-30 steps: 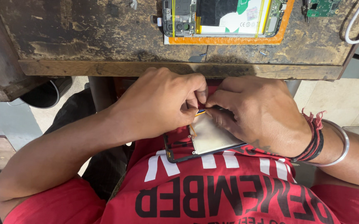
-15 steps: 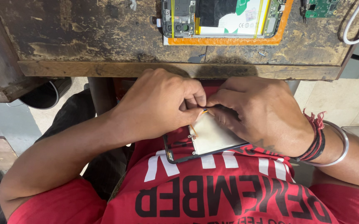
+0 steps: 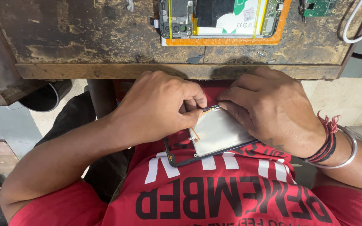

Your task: The person works at a repair bench on a disassembled smartphone, using a thin pry tool to separate the frame from the display and scrape old adhesive from the frame edges. They then handle a small flex cable, position the display assembly, and press it into the frame with their fingers.

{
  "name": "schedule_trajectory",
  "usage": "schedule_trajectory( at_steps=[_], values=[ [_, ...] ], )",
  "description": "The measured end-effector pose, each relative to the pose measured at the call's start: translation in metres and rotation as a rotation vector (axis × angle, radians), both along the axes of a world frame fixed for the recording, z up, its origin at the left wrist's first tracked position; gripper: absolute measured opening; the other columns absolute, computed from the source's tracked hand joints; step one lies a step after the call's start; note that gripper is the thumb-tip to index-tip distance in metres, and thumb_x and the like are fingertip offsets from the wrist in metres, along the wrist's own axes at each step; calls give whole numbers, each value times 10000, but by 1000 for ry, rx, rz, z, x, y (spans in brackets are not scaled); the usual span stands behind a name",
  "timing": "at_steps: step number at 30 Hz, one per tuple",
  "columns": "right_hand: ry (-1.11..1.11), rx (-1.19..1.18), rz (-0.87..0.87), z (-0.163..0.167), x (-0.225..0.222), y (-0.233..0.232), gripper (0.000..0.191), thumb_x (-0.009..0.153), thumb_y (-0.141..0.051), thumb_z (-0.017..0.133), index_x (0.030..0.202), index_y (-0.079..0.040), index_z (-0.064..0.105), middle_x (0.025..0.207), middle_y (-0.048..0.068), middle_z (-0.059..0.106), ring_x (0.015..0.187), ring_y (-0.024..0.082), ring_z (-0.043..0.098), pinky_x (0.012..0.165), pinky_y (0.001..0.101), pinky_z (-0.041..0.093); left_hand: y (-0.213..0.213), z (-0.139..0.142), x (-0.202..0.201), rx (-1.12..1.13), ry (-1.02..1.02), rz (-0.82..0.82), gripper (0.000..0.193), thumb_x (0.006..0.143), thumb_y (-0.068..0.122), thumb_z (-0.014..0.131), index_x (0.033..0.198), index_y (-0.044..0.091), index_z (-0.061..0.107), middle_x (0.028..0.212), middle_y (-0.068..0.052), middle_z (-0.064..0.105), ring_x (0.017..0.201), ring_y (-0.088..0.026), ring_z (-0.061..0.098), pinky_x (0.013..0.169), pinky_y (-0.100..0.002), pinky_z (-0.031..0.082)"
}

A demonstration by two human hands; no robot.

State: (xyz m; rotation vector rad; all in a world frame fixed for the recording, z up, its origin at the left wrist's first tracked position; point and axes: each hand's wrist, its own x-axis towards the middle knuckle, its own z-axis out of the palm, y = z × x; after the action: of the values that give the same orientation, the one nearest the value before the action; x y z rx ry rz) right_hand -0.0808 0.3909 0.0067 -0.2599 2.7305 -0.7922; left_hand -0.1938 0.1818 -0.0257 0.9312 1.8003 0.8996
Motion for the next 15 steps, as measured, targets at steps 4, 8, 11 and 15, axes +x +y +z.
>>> schedule_trajectory(
  at_steps=[4,8,11,15],
  values=[
    [5,-11,15,1,-1,0,128,805,-187,798,873,-81,771,838,54,692,817,295,634,711,427,531,0,1,0,-2,16,-3,178,771,203,725,907,110,795,813,-49,797,698,-193,765,670,-353,580],
    [6,-17,2,3,-2,-2,120,819,-180,793,882,-83,763,848,57,683,825,294,636,703,423,533,-1,3,0,34,34,-2,175,780,204,732,916,113,795,807,-46,789,695,-186,761,658,-347,579],
    [1,-27,-12,4,-1,-2,132,835,-181,791,894,-70,752,852,65,675,829,300,637,691,421,533,-2,4,0,33,41,3,158,785,199,734,901,115,801,780,-48,782,679,-190,754,648,-346,575],
    [6,-32,-15,4,-1,-2,128,847,-171,780,907,-64,744,868,71,673,838,301,648,680,418,538,-2,4,0,71,57,-4,139,790,185,733,880,109,807,777,-47,782,675,-198,745,643,-352,562]
  ],
)
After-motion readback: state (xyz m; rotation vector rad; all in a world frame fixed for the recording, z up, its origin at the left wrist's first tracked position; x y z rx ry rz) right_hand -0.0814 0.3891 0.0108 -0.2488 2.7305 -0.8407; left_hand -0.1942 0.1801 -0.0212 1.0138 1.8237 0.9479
